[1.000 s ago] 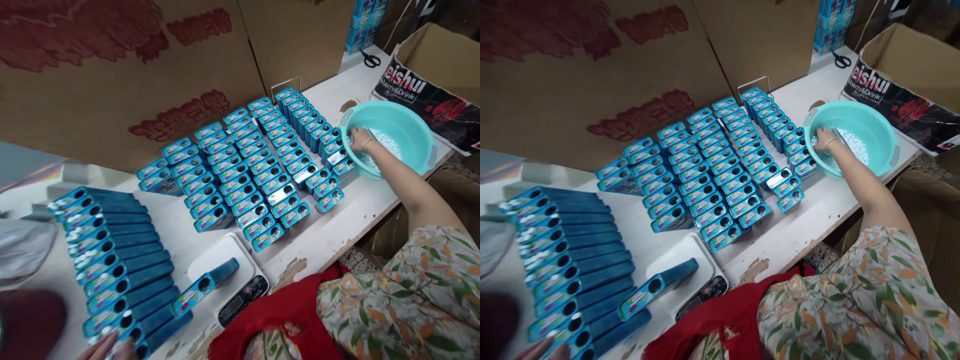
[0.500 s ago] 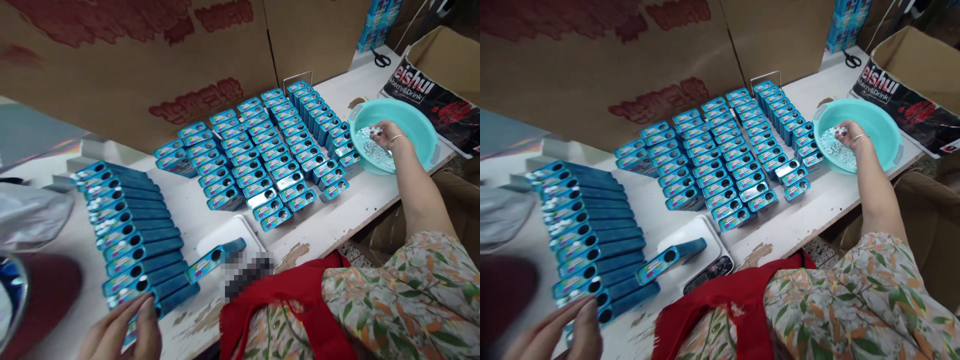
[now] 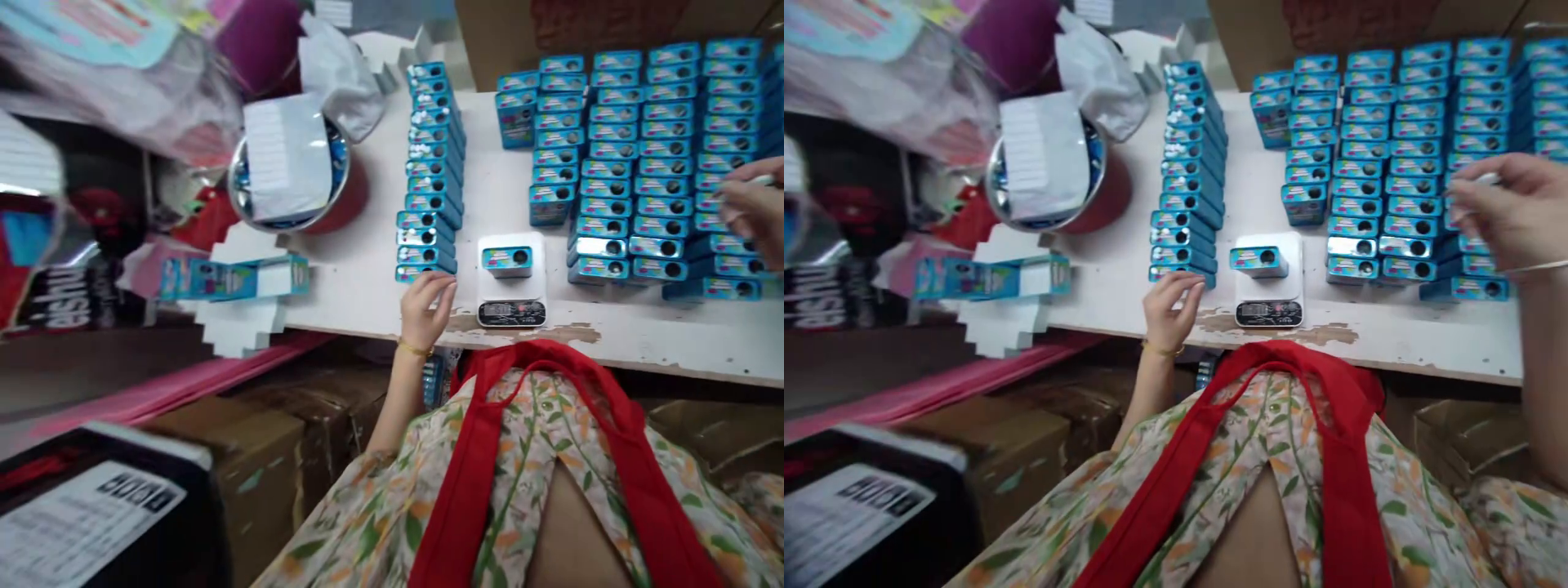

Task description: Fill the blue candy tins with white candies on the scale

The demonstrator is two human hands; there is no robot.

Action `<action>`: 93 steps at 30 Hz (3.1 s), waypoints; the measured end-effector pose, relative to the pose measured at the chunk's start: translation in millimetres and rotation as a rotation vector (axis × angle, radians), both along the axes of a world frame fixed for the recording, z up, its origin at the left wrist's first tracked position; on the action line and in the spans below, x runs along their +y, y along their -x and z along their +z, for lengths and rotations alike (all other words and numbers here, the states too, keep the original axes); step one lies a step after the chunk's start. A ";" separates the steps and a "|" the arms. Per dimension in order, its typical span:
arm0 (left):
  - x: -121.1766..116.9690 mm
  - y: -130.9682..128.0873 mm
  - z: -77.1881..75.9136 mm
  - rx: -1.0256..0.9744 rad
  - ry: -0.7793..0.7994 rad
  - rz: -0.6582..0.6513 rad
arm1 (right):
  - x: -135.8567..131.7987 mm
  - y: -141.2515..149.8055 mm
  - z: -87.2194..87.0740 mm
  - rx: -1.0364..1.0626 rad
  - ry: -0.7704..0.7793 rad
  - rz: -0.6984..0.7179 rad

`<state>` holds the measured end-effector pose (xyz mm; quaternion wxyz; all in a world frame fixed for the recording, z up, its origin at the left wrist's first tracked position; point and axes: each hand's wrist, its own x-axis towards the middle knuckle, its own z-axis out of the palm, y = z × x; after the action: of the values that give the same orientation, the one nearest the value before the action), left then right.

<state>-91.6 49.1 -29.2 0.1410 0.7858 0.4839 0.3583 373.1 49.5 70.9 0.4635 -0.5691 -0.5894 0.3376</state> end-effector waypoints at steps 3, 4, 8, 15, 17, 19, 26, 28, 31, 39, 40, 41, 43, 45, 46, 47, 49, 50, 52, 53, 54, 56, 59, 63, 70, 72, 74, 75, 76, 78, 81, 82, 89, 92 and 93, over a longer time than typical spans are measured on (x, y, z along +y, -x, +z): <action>-15.5 -1.6 -5.3 -0.044 0.000 -0.010 | 12.8 104.3 3.0 0.066 0.197 0.094; -20.8 -1.0 -6.9 -0.064 -0.003 -0.014 | 16.6 132.0 0.9 0.064 0.239 0.147; -36.3 4.5 -15.1 -0.136 0.011 -0.015 | 30.6 188.6 -18.4 -0.130 0.252 0.289; -41.9 5.2 -27.8 -0.163 0.055 -0.013 | 37.7 189.7 -31.8 -0.521 0.058 0.384; -40.5 3.5 -30.6 -0.170 0.067 -0.015 | 37.1 190.2 -30.5 -0.530 0.051 0.390; -38.7 1.6 -34.5 -0.186 0.071 -0.021 | 36.1 190.8 -29.2 -0.502 0.054 0.378; -40.9 -1.5 -59.4 -0.245 0.116 0.040 | 30.9 182.4 -20.7 0.227 0.454 0.131; -44.4 -1.5 -67.8 -0.279 0.134 0.071 | 27.7 176.5 -16.8 0.433 0.557 0.020; -49.4 -2.3 -79.0 -0.328 0.161 0.105 | 20.4 165.6 -14.0 0.513 0.668 -0.118; -52.9 -5.5 -91.0 -0.357 0.153 0.150 | 6.3 152.1 -23.9 0.410 0.640 -0.025; -52.8 -5.6 -91.0 -0.350 0.154 0.150 | 6.4 153.4 -23.9 0.413 0.623 -0.003; -52.8 -5.6 -91.1 -0.342 0.154 0.153 | 6.8 154.9 -23.8 0.419 0.610 0.016; -53.2 -5.4 -92.2 -0.324 0.150 0.158 | 7.7 157.5 -23.8 0.424 0.596 0.042; -54.5 -5.0 -93.3 -0.309 0.145 0.157 | 8.1 158.9 -25.3 0.422 0.593 0.049; -55.2 -4.9 -93.0 -0.303 0.143 0.159 | 7.8 159.3 -26.7 0.423 0.593 0.047; -55.6 -5.0 -91.4 -0.298 0.141 0.165 | 7.0 159.7 -28.4 0.428 0.595 0.043; -54.0 -7.0 -82.7 -0.290 0.121 0.172 | 3.8 161.7 -32.9 0.470 0.601 0.022; -51.1 -9.4 -75.4 -0.280 0.099 0.168 | 1.4 163.9 -35.6 0.507 0.608 0.008; -39.6 -17.6 -57.0 -0.249 0.043 0.125 | -4.8 170.9 -42.2 0.603 0.635 -0.028; -30.8 -23.5 -47.5 -0.231 0.019 0.085 | -8.3 175.8 -46.3 0.659 0.658 -0.049; -20.2 -30.5 -39.3 -0.212 0.007 0.038 | -11.9 181.1 -50.9 0.717 0.688 -0.069; 4.0 -45.9 -29.5 -0.188 0.029 -0.053 | -18.7 192.6 -60.9 0.826 0.762 -0.114; 36.1 -65.3 -29.7 -0.185 0.143 -0.179 | -26.4 207.5 -74.6 0.969 0.867 -0.202; 46.5 -71.6 -23.5 -0.091 0.121 -0.343 | -31.8 217.8 -83.7 1.125 0.864 -0.301; 38.3 -59.4 -2.1 0.078 0.044 -0.372 | -24.7 223.9 -91.3 1.172 0.721 -0.229; 39.4 -55.9 -5.6 0.109 0.046 -0.365 | -21.2 225.8 -91.0 1.162 0.736 -0.228; 38.4 -52.0 -7.1 0.125 0.019 -0.346 | -19.4 227.3 -88.1 1.164 0.745 -0.230; 37.0 -50.2 -6.7 0.127 -0.002 -0.332 | -19.3 227.9 -85.9 1.168 0.748 -0.231; 35.2 -48.7 -5.8 0.123 -0.020 -0.314 | -19.6 228.3 -83.6 1.170 0.751 -0.229; 31.8 -46.6 -4.4 0.105 -0.036 -0.277 | -20.9 229.0 -79.4 1.163 0.754 -0.208; 30.0 -45.4 -8.8 0.104 -0.020 -0.264 | -22.1 230.3 -76.3 1.140 0.769 -0.171; 30.3 -45.2 -11.9 0.114 -0.016 -0.271 | -22.0 230.8 -76.1 1.139 0.783 -0.171; 33.3 -47.8 -23.7 0.093 0.023 -0.284 | -21.4 227.6 -76.4 1.166 0.832 -0.219; 36.3 -53.5 -21.8 -0.032 0.094 -0.272 | -27.6 217.8 -77.0 1.134 0.846 -0.203; 37.8 -55.6 -22.1 -0.079 0.128 -0.266 | -30.8 213.8 -77.5 1.120 0.853 -0.201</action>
<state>-35.9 87.0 -51.2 0.2559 0.8177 0.3914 0.3357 159.3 18.7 -6.6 0.4622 -0.4936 -0.0238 0.7363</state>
